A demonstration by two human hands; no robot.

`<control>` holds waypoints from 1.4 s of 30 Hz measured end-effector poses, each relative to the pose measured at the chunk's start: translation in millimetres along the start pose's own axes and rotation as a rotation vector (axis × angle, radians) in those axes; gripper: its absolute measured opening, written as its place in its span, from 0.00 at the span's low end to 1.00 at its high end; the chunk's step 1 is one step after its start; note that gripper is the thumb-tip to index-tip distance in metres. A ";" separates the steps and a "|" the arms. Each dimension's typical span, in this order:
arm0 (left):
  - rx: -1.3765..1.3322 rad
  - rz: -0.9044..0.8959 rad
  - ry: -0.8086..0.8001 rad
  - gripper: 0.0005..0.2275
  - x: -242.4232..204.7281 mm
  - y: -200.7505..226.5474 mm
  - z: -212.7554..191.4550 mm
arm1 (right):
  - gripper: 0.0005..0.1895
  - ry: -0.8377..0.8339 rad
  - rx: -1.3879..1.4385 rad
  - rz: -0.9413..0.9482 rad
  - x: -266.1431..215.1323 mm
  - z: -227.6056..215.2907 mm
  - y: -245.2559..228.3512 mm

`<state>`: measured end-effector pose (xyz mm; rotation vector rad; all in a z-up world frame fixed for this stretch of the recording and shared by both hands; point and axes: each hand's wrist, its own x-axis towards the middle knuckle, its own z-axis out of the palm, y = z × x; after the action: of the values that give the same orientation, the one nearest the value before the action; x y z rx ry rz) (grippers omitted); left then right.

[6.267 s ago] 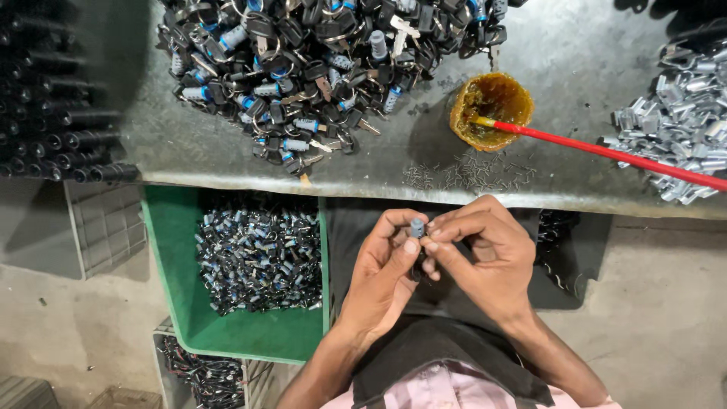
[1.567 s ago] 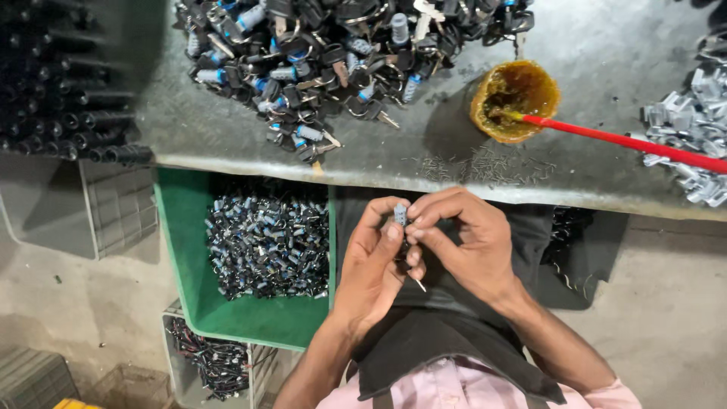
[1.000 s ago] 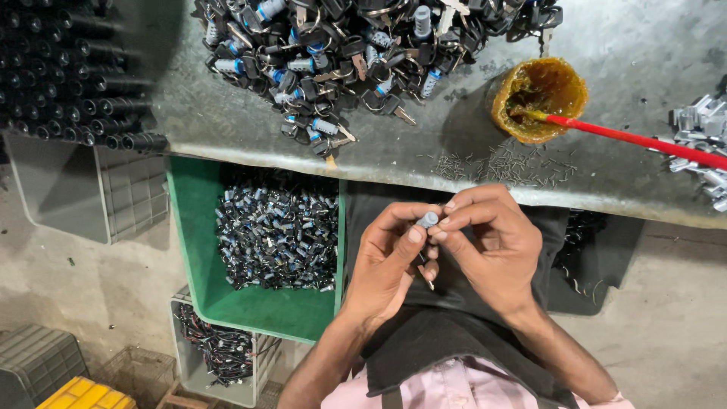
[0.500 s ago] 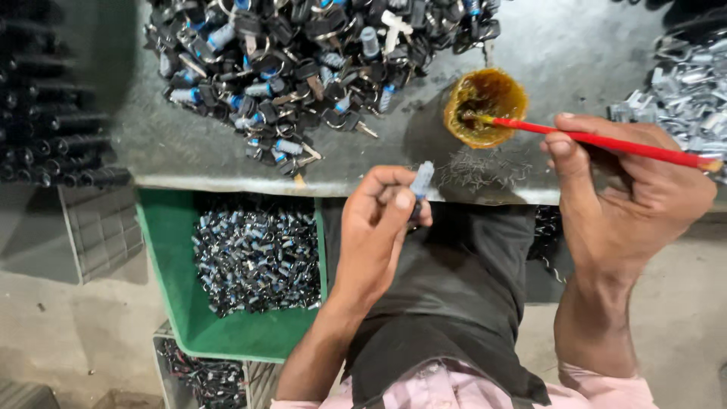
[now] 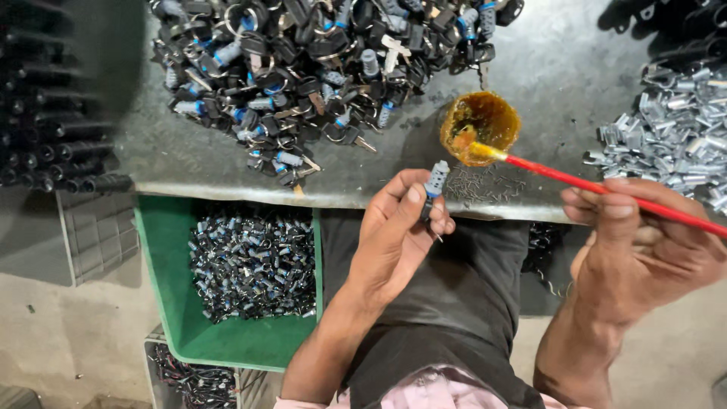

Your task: The person assembles keychains by inserting small metal pins into cylindrical key blanks and attaching them to key rings. They use a red-handled brush to apply a brown liquid from a small container onto the pins before insertion. The finished keychains are placed into a green bin below the workbench.

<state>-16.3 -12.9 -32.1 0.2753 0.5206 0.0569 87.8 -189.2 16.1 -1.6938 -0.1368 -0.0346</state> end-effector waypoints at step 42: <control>2.008 0.963 0.605 0.10 6.8 56.1 -17.9 | 0.04 -0.876 -0.072 -0.093 -31.8 32.0 13.0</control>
<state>-18.4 46.4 -34.9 2.5262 0.8460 0.5707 55.9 -161.3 -4.1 -1.6687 -0.8722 0.6450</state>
